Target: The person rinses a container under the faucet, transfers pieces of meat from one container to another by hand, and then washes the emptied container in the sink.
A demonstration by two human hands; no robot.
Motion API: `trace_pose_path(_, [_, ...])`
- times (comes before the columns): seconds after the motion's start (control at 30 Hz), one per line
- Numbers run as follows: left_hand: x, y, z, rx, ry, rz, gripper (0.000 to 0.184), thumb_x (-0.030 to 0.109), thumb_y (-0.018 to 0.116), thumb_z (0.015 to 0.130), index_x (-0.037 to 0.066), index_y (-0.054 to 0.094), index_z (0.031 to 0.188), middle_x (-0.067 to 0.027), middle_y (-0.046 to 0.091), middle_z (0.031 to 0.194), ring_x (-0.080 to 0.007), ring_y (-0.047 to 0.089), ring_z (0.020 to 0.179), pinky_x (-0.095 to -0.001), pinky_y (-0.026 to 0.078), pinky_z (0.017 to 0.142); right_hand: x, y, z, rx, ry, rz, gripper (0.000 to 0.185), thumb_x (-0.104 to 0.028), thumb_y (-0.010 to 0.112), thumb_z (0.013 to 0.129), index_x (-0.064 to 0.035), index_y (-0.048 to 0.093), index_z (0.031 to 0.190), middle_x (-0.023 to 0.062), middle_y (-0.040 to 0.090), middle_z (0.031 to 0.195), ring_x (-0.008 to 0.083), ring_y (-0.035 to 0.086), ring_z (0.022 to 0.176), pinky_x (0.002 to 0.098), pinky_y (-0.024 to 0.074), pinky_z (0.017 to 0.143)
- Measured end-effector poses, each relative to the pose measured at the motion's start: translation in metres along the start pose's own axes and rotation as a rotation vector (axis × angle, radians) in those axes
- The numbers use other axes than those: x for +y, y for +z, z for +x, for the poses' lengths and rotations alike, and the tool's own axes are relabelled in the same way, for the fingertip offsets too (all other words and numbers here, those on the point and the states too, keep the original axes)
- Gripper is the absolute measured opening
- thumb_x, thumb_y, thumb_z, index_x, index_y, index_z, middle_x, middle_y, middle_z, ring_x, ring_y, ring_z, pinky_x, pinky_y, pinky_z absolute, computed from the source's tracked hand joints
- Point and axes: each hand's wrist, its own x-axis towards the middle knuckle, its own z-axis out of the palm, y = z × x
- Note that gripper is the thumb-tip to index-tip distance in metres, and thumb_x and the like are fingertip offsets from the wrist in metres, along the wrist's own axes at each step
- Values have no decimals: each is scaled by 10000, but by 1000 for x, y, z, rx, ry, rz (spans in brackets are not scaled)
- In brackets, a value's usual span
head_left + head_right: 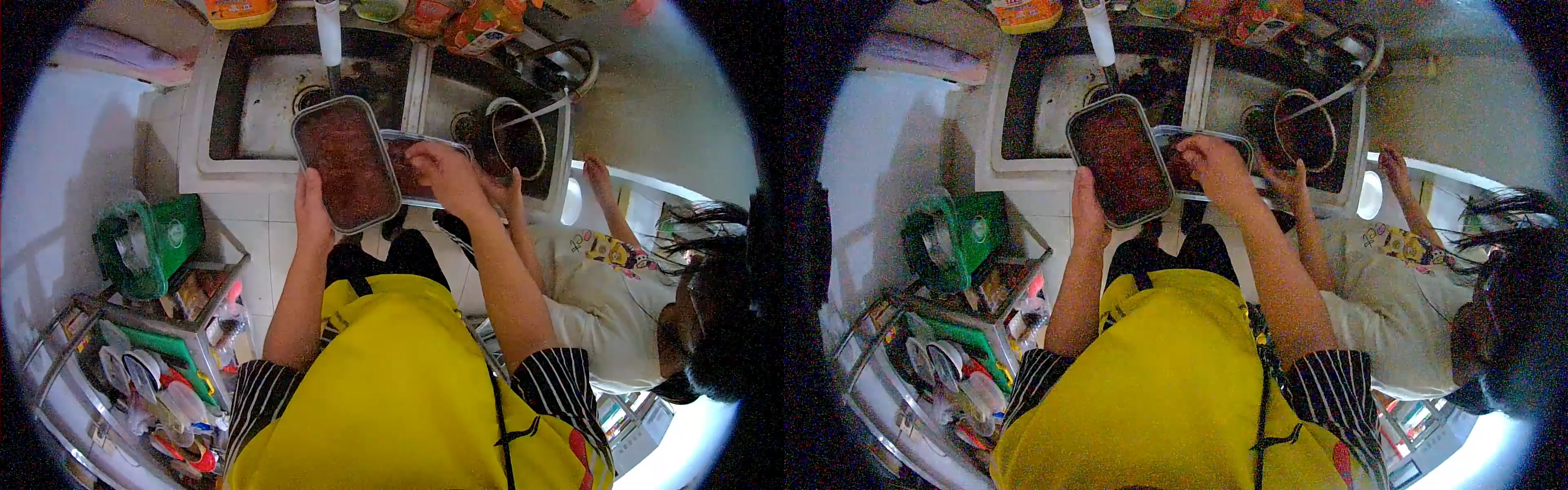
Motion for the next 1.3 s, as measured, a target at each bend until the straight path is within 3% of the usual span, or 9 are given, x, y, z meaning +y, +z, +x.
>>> trace_pose_path(0.17, [-1,-11,5,-43,48,-23,673,455,509,1019,10,315,1485,-159,467,1437,-281,498,1288,-419,419,1085,5,9,-2,-25,-192,-549,326,-110,607,915,-64,633,1236,188,625,1233,390,589,1126,459,478,971])
trace_pose_path(0.37, [-14,-9,12,-45,22,-48,644,503,504,1004,40,416,1443,-120,536,1395,-281,555,1238,-446,450,1060,-12,4,-5,-13,-1,-637,261,-103,601,895,-81,668,1147,163,673,1133,380,603,1093,484,497,920])
trace_pose_path(0.5, [-13,3,10,-20,-2,-45,600,484,498,1013,40,443,1412,-121,559,1360,-266,572,1211,-426,467,1038,-25,0,-7,231,-186,-704,181,-160,623,899,-69,692,1039,147,685,1017,388,624,979,479,522,854])
trace_pose_path(0.6, [-20,1,13,-80,-45,-34,743,463,526,1011,-2,263,1527,-147,432,1477,-250,454,1317,-385,379,1104,-55,2,-7,205,-326,-484,283,-197,600,921,-80,650,1173,183,641,1133,373,618,1028,471,526,888])
trace_pose_path(0.8, [-23,16,7,-148,2,48,703,429,513,1027,5,276,1535,-140,410,1498,-238,425,1341,-352,344,1117,-65,57,32,201,-418,-779,415,-184,593,896,-97,579,1302,211,510,1307,400,538,1178,489,531,917])
trace_pose_path(0.9, [-25,22,6,-139,-4,28,698,426,508,1030,7,273,1536,-132,414,1497,-238,428,1341,-357,352,1115,-73,58,36,53,-290,-799,473,-136,621,847,-85,547,1312,236,481,1290,463,500,1188,485,489,955])
trace_pose_path(1.0, [-30,26,7,-41,-9,6,529,438,466,1038,58,440,1406,-126,555,1341,-264,565,1200,-408,479,1008,-64,60,35,-44,-296,-703,394,-148,588,873,-79,566,1260,241,503,1252,440,541,1153,484,513,915])
trace_pose_path(1.2, [-39,24,8,-74,-29,-31,461,437,457,1041,79,478,1330,-122,583,1296,-266,597,1157,-415,505,977,-53,68,20,-128,-253,-613,257,-110,518,906,-45,599,1142,208,601,1107,404,637,991,485,529,869])
trace_pose_path(1.3, [-36,19,7,-166,-40,-32,699,467,504,1022,0,319,1508,-139,454,1461,-240,457,1317,-357,372,1102,-42,71,16,-135,-303,-650,234,-104,514,905,-28,609,1105,183,632,1061,400,640,988,477,529,874])
